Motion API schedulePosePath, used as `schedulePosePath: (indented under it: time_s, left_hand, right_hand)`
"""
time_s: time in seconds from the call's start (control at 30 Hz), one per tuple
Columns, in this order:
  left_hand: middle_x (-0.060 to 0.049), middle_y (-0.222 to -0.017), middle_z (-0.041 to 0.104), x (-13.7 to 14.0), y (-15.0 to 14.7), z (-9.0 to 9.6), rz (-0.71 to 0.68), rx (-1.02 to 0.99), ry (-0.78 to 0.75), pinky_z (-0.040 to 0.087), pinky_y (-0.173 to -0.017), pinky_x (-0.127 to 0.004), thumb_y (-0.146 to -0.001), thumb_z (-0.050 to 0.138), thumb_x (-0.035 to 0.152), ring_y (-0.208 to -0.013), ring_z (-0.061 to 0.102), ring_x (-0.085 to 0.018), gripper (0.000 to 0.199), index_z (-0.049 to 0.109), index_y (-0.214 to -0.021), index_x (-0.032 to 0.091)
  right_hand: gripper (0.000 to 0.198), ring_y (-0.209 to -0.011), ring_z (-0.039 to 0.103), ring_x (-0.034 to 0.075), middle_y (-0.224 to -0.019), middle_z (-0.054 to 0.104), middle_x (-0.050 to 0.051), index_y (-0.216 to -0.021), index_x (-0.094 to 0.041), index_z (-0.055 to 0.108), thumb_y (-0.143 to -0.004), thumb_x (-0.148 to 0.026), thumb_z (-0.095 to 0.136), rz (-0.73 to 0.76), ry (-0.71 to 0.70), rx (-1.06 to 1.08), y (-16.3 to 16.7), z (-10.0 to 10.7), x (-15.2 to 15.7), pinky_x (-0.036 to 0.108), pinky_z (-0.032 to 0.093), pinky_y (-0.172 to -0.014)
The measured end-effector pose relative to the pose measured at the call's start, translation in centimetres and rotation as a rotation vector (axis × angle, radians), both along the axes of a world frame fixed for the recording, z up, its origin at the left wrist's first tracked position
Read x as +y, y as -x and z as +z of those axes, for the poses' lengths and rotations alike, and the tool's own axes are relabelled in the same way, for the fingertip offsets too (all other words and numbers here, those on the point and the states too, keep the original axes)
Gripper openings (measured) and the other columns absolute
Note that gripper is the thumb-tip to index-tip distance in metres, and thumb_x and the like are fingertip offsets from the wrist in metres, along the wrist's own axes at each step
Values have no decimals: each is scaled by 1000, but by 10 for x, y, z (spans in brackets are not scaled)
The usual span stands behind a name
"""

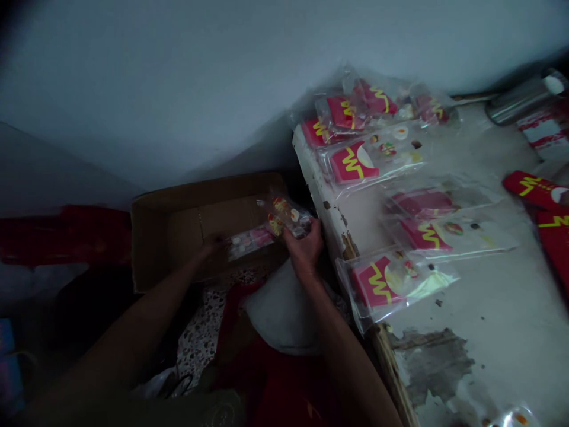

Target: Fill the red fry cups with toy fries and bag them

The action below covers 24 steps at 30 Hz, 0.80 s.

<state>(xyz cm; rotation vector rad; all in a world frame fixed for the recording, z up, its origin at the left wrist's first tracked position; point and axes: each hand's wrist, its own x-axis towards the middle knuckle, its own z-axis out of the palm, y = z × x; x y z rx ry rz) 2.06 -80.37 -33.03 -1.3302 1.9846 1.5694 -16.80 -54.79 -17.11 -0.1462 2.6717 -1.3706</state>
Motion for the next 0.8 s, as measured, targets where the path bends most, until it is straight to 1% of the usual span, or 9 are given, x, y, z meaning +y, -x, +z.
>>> schedulePosePath:
  time_s: [0.07,0.13,0.23,0.33,0.43,0.53,0.6,0.7,0.8]
  left_hand:
    - [0,-73,59,-5,-5,5,-5,2,-7,49,-68,-29,-81,74,40,-71,56,-14,30,59,-75,14]
    - [1,-66,55,-10,-13,18,-4,31,-21,45,-65,-27,-70,78,45,-68,53,-14,37,55,-67,17]
    - [1,-65,55,-19,-26,47,-13,89,-36,42,-63,-26,-59,77,54,-68,52,-16,44,51,-66,20]
    - [1,-65,55,-24,-30,81,-38,111,-26,41,-60,-25,-58,72,56,-65,51,-15,42,50,-67,21]
    - [1,-62,55,-22,-13,115,-79,91,15,39,-56,-25,-62,67,51,-60,51,-15,34,51,-65,21]
    - [0,-59,58,-7,29,139,-142,71,66,36,-53,-24,-65,66,41,-57,53,-15,24,56,-64,19]
    - [0,-55,57,13,66,145,-191,55,85,32,-50,-23,-67,68,37,-55,52,-14,22,58,-62,18]
    - [-1,-49,55,55,120,133,-250,28,60,31,-49,-24,-70,70,36,-52,51,-14,25,59,-57,17]
    - [-2,-47,53,91,153,110,-281,21,-8,37,-50,-26,-76,70,44,-50,54,-15,34,61,-58,17]
  right_hand:
    - [61,-90,68,24,-103,71,6,-114,-20,58,-64,-47,79,-17,-8,19,2,-5,-2,37,53,-82]
    - [61,-92,68,25,-105,71,7,-114,-20,58,-64,-49,78,-16,-43,37,4,-8,-6,37,52,-83]
    - [61,-93,67,26,-107,71,9,-116,-21,57,-66,-50,77,13,-150,12,8,-7,-11,38,52,-83]
    - [69,-90,68,26,-104,72,9,-124,-22,52,-67,-51,77,53,-292,-57,8,-6,-15,36,52,-79]
    - [77,-87,70,27,-99,73,8,-138,-22,41,-75,-54,72,167,-433,-135,5,-9,-17,35,51,-74]
    - [69,-92,70,27,-109,71,10,-138,-24,44,-80,-51,70,306,-505,-161,3,-19,-21,35,51,-74]
    - [67,-101,68,29,-122,66,12,-133,-24,50,-75,-44,76,351,-543,-175,5,-26,-24,36,52,-80]
    - [78,-122,58,36,-140,54,18,-140,-23,49,-70,-37,81,321,-592,-156,12,-34,-23,44,47,-97]
    - [86,-136,46,38,-151,44,21,-148,-20,43,-71,-33,78,269,-454,-99,16,-36,-11,49,39,-110]
